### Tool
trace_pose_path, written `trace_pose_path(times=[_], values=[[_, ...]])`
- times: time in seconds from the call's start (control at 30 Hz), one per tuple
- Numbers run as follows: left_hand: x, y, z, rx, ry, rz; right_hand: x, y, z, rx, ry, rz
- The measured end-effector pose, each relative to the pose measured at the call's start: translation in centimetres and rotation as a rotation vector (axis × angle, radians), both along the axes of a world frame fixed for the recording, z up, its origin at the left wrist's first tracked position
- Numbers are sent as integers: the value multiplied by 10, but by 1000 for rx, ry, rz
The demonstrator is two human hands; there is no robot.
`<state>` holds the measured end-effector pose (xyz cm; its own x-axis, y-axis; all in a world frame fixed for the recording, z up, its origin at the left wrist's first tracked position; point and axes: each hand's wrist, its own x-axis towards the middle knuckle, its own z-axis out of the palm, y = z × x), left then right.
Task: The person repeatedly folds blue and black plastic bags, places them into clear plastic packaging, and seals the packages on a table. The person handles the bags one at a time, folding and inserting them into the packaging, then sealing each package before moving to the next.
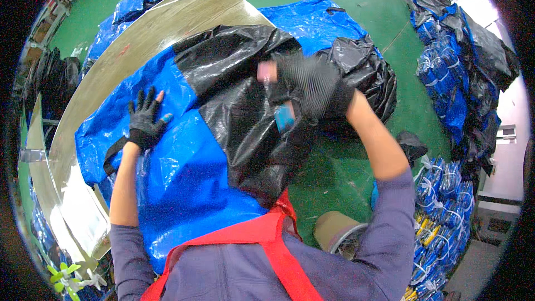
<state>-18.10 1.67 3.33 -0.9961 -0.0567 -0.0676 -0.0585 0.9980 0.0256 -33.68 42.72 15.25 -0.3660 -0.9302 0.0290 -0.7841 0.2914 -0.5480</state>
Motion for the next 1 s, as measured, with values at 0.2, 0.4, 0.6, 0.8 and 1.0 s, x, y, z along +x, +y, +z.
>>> trace_pose_path(times=[0.2,0.4,0.6,0.8,1.0], values=[[-37,102,23,440,280,-426,118,15,-10,-34,615,133],[-58,131,-18,117,160,-559,81,63,-28,-233,294,-166],[-56,196,8,250,379,-737,71,4,-7,-247,599,24],[-29,173,11,342,245,-688,-55,-121,-46,107,278,-51],[176,19,84,560,-158,-282,-89,-152,-95,468,357,-88]])
